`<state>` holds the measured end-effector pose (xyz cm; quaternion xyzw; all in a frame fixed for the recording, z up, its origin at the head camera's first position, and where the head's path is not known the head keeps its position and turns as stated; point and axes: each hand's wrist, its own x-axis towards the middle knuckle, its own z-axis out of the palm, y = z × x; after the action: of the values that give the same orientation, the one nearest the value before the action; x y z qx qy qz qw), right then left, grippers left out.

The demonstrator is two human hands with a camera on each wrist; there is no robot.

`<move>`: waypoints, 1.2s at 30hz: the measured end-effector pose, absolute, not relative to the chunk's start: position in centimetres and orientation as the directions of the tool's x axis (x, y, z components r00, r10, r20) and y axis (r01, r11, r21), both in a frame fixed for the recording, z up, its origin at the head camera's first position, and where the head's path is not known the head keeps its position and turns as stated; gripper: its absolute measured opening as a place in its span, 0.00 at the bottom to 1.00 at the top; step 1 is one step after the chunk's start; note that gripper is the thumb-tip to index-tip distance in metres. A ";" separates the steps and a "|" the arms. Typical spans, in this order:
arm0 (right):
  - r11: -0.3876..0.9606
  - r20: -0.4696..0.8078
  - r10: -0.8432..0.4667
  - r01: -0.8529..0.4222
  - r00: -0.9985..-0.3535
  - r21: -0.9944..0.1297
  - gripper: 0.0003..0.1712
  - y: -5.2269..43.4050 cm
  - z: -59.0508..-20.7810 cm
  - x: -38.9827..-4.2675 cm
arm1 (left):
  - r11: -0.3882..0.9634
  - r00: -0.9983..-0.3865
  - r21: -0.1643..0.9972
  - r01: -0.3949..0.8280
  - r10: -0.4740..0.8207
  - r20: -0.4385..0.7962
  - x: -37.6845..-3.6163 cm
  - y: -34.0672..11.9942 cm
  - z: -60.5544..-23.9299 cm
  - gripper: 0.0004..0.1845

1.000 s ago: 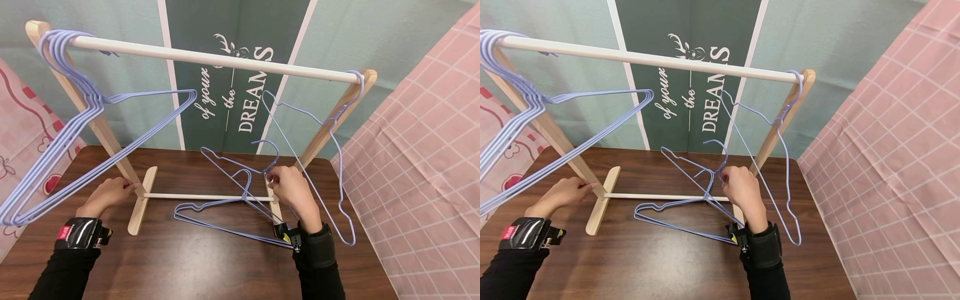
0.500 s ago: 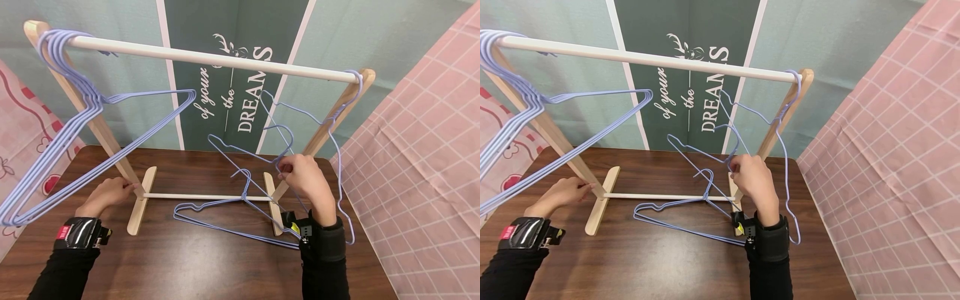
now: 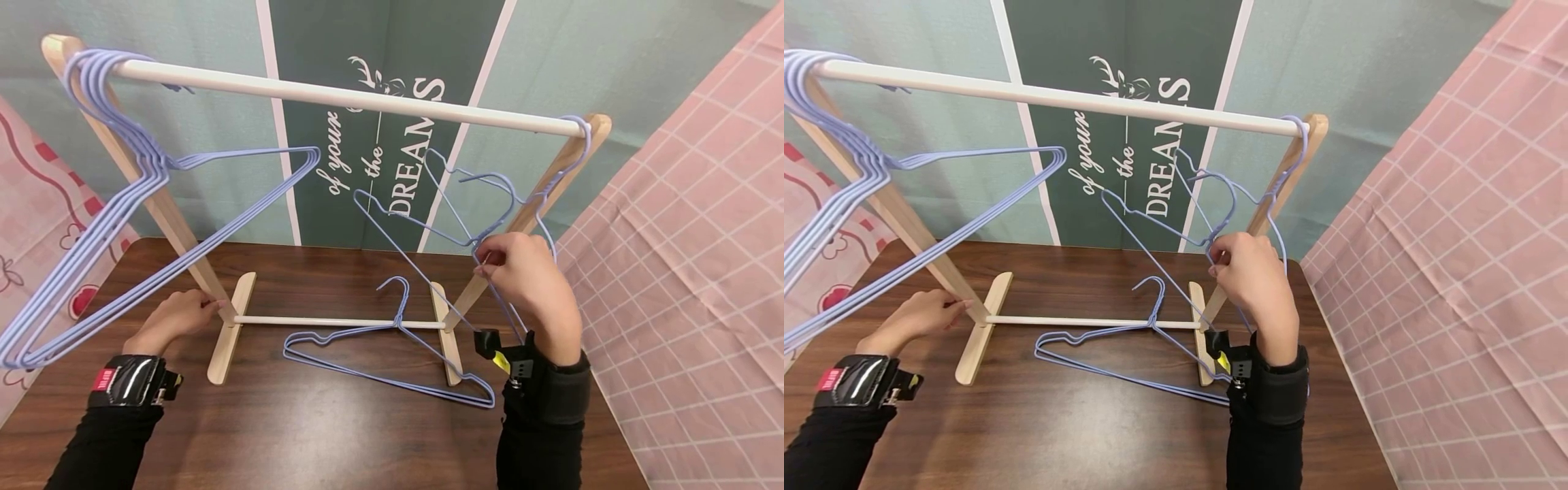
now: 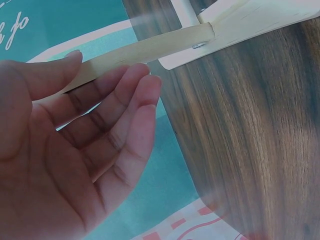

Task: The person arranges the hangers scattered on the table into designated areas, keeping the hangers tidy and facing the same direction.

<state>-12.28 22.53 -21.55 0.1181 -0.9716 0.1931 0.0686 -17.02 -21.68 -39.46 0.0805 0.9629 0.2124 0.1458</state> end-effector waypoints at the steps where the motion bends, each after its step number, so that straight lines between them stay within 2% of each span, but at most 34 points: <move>1: 0.895 0.184 -0.202 -0.257 -0.962 -0.365 0.03 22.6 -21.3 -12.2 | 0.896 -0.944 0.434 0.093 0.217 -0.247 -17.0 -21.7 -39.4 0.20; 8: 0.901 0.234 -0.186 -0.261 -0.954 -0.346 0.04 23.4 -19.6 -12.0 | 0.895 -0.941 0.435 0.104 0.230 -0.247 -16.9 -21.7 -39.4 0.19; 22: 0.909 0.243 -0.129 -0.213 -0.961 -0.358 0.04 24.3 -16.9 -11.7 | 0.894 -0.940 0.434 0.110 0.235 -0.246 -16.9 -21.7 -39.5 0.20; 27: 0.902 0.235 -0.102 -0.190 -0.966 -0.387 0.06 24.6 -16.4 -11.8 | 0.892 -0.935 0.443 0.093 0.231 -0.269 -16.9 -21.7 -39.4 0.22; 36: 0.915 0.213 -0.068 -0.146 -0.975 -0.375 0.05 25.0 -16.5 -12.5 | 0.893 -0.933 0.438 0.103 0.239 -0.269 -16.9 -21.8 -39.5 0.24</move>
<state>-12.55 24.99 -16.50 0.0547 -0.9737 0.1982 0.0984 -16.89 -21.78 -39.55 0.0892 0.9596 0.2135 0.1599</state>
